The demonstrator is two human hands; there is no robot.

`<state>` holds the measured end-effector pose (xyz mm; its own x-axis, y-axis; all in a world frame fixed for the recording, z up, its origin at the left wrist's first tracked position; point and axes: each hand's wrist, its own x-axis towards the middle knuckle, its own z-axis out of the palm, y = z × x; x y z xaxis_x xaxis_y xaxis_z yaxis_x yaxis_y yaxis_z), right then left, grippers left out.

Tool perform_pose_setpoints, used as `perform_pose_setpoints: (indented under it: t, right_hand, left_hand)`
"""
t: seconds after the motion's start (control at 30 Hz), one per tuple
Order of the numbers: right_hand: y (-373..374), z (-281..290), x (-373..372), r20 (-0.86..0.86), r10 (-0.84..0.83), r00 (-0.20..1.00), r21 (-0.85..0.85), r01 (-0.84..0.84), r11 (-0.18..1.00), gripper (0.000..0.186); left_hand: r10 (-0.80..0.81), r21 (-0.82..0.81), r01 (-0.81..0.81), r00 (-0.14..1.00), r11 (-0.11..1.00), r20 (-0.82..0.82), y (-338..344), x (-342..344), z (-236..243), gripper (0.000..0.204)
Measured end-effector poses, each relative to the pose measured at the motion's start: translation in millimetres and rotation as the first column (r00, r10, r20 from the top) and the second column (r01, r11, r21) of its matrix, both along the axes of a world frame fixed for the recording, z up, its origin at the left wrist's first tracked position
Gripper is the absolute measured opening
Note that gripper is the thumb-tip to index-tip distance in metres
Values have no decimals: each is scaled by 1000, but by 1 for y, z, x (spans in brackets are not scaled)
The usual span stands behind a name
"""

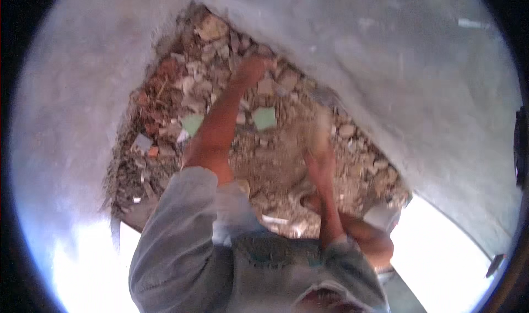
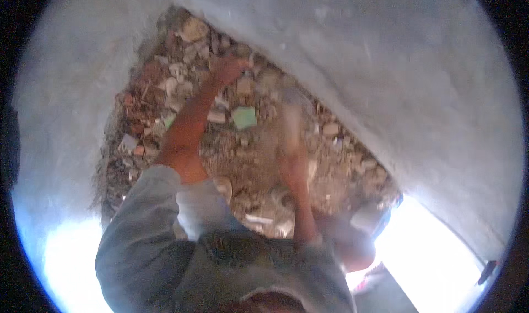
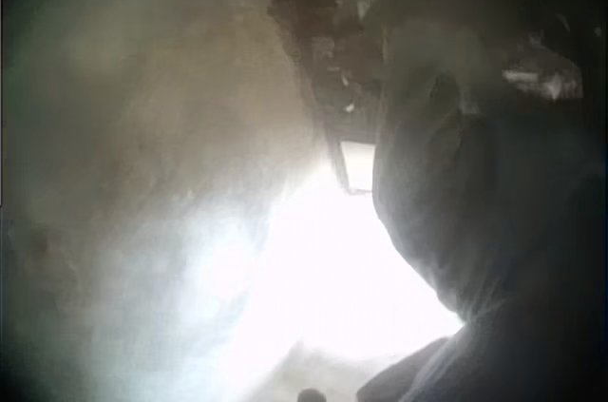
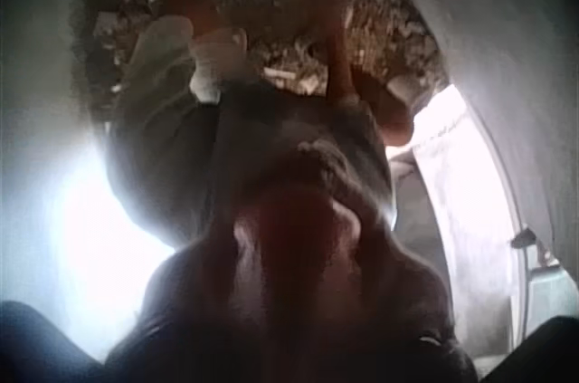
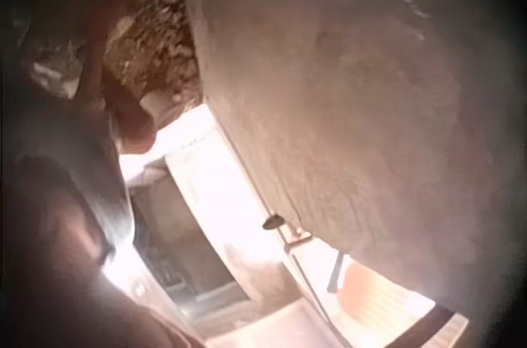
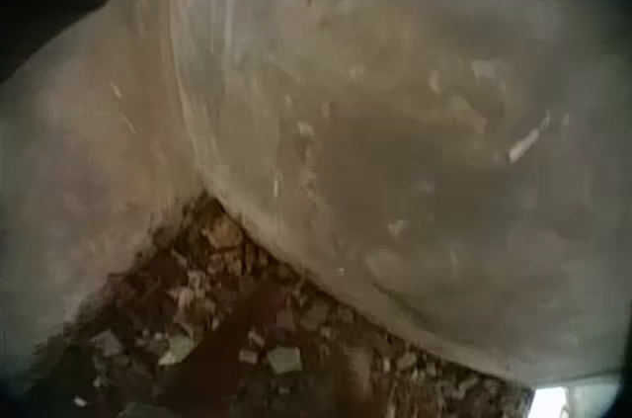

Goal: Set a guideline string and prepare the floor surface for tiling using a hammer.

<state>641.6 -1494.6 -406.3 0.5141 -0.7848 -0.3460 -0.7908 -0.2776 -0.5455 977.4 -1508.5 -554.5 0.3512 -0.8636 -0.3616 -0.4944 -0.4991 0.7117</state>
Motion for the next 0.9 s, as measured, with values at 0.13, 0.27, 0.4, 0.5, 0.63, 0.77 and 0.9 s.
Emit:
perform_pose_setpoints:
  t: [0.13,0.27,0.4,0.5,0.63,0.77,0.9]
  right_hand:
    - [29,1,-60,0,-459,888,31,459,888,57]
    - [61,-30,-78,-387,-325,863,42,368,929,51]
    - [98,-78,-81,-430,-104,897,44,136,990,64]
    - [120,-110,-93,-402,-51,914,79,90,993,72]
    - [133,-149,-120,-401,22,916,184,57,981,77]
    - [138,-171,-140,-309,257,916,24,-263,965,83]
    - [137,-179,-134,-340,97,935,254,-8,967,86]
  left_hand:
    - [-181,-116,219,945,969,272,0,-5,-27,37]
    - [-131,-43,142,972,989,197,3,-3,-29,43]
    - [-86,-290,218,909,932,408,12,5,3,43]
    - [-152,-182,246,896,952,418,18,3,21,44]
    - [-180,-77,261,823,962,539,18,-3,19,44]
    - [-211,-41,304,746,952,631,19,-4,20,44]
    - [-264,15,301,810,954,524,23,-7,37,55]
